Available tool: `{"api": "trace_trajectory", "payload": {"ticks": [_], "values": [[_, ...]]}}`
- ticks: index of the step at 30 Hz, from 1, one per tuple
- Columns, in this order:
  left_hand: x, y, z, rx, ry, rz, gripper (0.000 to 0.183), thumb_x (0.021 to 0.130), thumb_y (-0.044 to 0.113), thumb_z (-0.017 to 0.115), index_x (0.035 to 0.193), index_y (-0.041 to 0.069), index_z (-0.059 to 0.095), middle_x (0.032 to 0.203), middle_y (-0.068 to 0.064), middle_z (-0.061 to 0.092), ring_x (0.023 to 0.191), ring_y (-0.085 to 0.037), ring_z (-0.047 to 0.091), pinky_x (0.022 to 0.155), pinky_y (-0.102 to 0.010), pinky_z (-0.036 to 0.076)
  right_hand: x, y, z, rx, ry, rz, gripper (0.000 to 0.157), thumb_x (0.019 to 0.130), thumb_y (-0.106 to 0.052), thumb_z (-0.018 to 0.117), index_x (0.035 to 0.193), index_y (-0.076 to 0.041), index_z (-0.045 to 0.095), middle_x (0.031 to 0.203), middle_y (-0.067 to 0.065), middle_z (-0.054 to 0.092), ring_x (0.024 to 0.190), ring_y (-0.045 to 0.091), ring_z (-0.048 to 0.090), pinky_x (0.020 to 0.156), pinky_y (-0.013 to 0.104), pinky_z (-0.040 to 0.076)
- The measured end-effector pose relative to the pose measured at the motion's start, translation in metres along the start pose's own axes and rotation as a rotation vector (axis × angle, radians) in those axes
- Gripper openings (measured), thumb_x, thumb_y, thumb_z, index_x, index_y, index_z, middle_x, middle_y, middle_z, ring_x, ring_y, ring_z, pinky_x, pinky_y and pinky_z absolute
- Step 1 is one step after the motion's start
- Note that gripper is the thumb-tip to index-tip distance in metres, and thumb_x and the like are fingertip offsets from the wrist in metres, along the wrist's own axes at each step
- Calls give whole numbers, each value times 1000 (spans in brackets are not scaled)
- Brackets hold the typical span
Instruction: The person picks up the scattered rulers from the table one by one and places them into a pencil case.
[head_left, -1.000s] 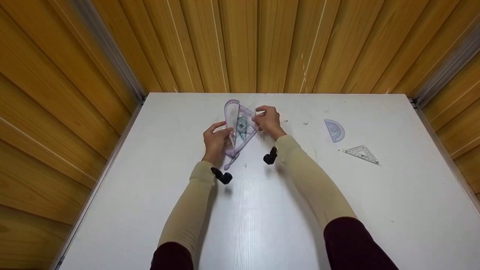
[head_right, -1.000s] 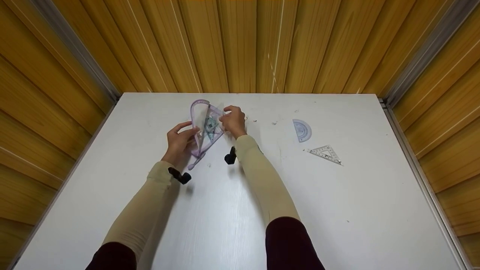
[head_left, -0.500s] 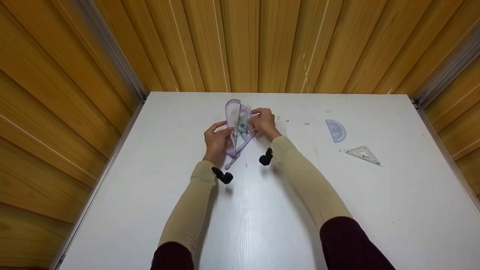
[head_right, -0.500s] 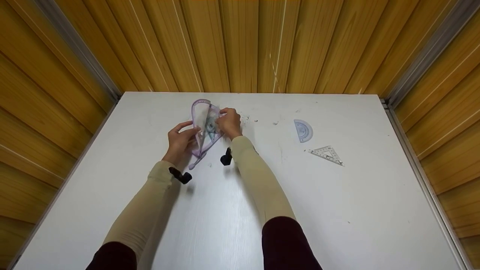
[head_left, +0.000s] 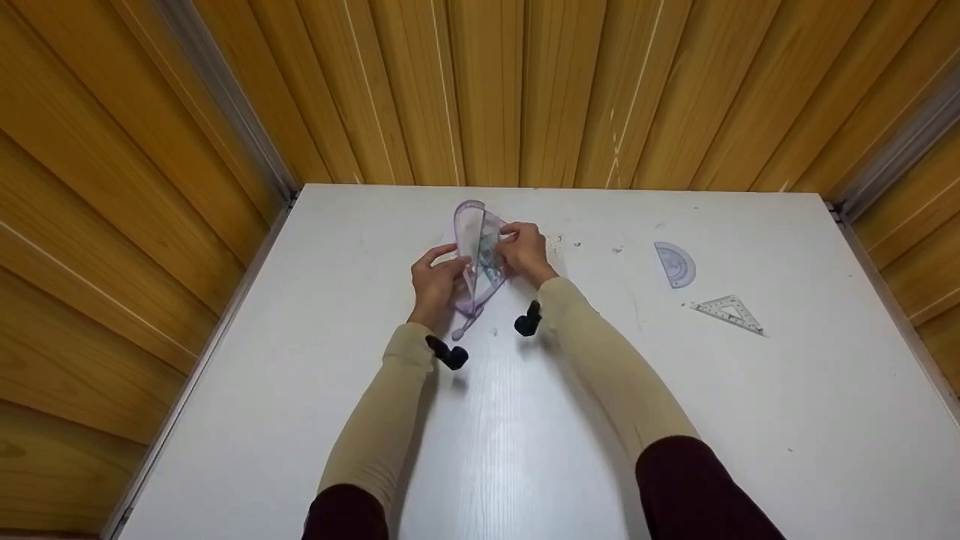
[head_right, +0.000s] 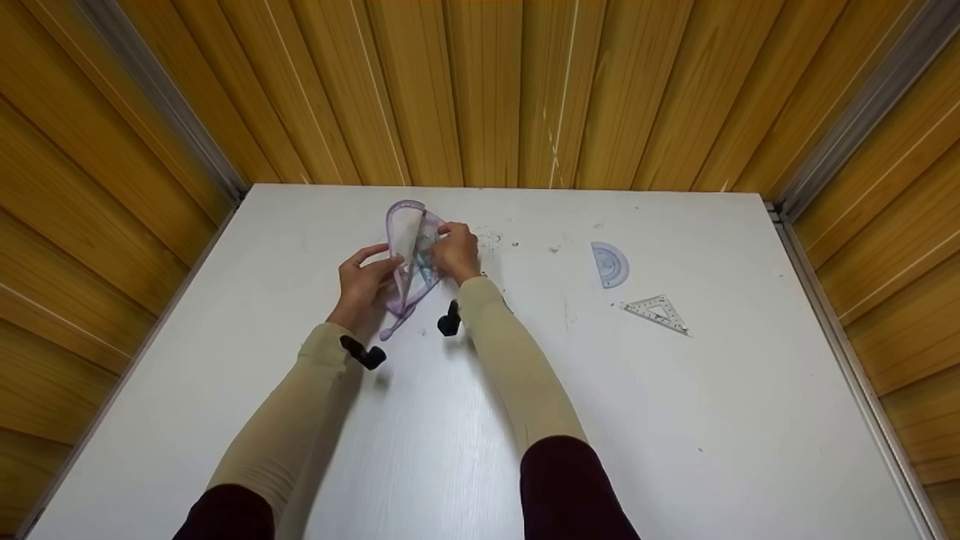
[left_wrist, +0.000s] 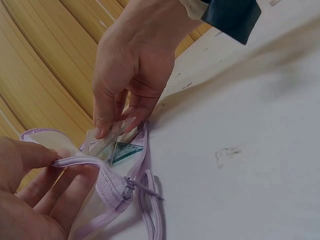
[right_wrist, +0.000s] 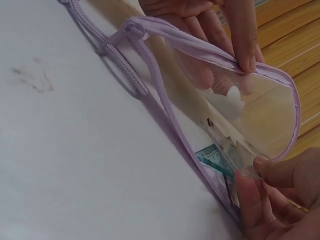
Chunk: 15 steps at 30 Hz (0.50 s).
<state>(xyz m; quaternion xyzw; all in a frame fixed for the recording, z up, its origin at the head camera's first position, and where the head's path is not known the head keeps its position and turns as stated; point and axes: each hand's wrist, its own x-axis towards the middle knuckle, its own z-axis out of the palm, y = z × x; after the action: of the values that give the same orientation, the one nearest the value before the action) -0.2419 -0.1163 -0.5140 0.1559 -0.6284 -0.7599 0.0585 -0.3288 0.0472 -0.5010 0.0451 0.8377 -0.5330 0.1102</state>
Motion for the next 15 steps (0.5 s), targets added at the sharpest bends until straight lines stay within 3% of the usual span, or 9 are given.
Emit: {"api": "trace_trajectory", "payload": {"ticks": [15], "values": [[0,2,0,13,19,5,40,92,6,76,130,-1,66,100,-21,76,79,-25,75,63,-27,57,-1,3,7,-11,22,-40,40,89,-6,78,128,-5,68,93,10,73,66,16,66,52,25,53]]}}
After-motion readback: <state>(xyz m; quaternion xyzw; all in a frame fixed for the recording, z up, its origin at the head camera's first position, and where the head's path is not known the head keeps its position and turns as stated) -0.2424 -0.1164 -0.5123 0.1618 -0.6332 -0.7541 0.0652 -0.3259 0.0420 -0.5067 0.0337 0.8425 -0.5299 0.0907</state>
